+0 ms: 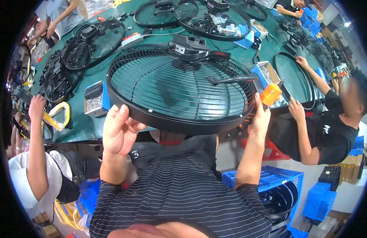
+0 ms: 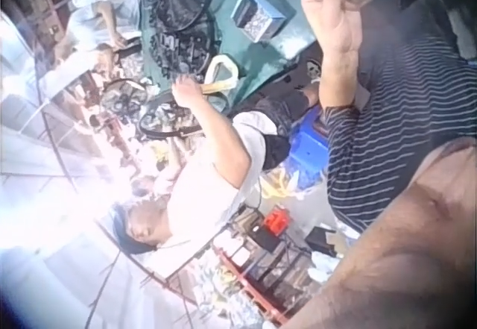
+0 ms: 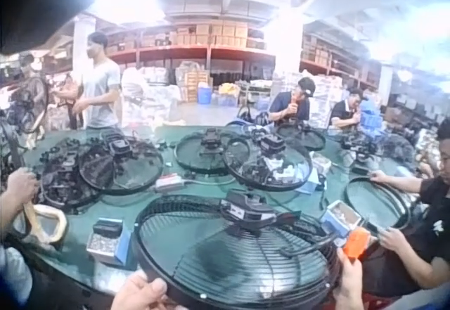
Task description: Assembling the outer grilles and components of industrial fans.
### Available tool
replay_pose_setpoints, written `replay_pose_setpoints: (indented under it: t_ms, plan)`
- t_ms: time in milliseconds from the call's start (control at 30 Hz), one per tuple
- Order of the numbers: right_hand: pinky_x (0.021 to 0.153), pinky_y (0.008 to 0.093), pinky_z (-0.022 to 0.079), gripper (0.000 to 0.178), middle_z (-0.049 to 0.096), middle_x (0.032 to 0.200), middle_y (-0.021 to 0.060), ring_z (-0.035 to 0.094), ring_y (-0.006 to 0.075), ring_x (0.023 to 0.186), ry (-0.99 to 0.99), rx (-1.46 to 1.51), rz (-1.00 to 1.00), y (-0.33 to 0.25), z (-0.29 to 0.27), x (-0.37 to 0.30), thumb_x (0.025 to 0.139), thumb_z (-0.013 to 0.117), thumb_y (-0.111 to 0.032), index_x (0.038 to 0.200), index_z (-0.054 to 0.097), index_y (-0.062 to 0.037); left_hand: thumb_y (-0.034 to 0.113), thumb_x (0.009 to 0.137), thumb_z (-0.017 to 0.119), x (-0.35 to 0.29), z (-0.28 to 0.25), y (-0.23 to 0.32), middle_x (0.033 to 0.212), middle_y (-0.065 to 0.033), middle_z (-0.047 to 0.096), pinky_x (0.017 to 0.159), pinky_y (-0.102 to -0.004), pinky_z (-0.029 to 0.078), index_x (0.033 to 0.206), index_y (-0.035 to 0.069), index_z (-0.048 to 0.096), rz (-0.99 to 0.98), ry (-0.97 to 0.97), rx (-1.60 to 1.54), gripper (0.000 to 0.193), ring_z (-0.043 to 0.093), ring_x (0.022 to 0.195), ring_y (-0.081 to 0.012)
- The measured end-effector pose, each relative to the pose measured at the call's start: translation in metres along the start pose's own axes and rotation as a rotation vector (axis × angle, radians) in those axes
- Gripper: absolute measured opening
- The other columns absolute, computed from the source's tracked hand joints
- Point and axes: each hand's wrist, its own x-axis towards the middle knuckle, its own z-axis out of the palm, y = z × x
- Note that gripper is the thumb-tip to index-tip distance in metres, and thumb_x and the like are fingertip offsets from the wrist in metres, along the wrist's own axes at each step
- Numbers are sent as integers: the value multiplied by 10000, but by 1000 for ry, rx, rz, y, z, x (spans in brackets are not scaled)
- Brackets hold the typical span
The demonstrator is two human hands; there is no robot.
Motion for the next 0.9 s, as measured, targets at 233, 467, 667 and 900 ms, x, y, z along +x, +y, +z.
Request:
replay_pose_setpoints:
  t_ms: [233,467,667,900]
  plan:
    - [573,281,526,279,705,811,61,647,140,635,36,16,-12,-3,4,8,1038,715,-321,1094,683,-50,191,1073,649,5,8,-2,1183,-195,757,813,-377,678,1283,-21,626,22,-17,36,300,784,994,-291]
    - [607,284,534,224,712,882,7,691,127,751,-64,-111,-18,4,37,21,972,803,-222,1070,687,-58,297,1095,613,-25,-35,-27,1166,-181,763,806,-398,662,1251,-6,649,-60,121,102,342,778,989,-278]
    - [569,270,492,355,763,893,69,620,95,603,-242,-532,-110,12,44,41,905,862,-257,1106,689,-21,354,1079,643,-34,-101,-63,1160,-236,751,741,-340,649,1231,-53,618,-334,376,450,435,783,951,-283]
    - [750,340,445,418,563,962,75,537,157,796,-594,203,-58,-50,26,-20,1075,626,-233,1386,505,19,417,1003,757,-36,-127,-65,787,-142,768,474,-267,496,1026,-45,689,-572,371,848,467,662,505,-150]
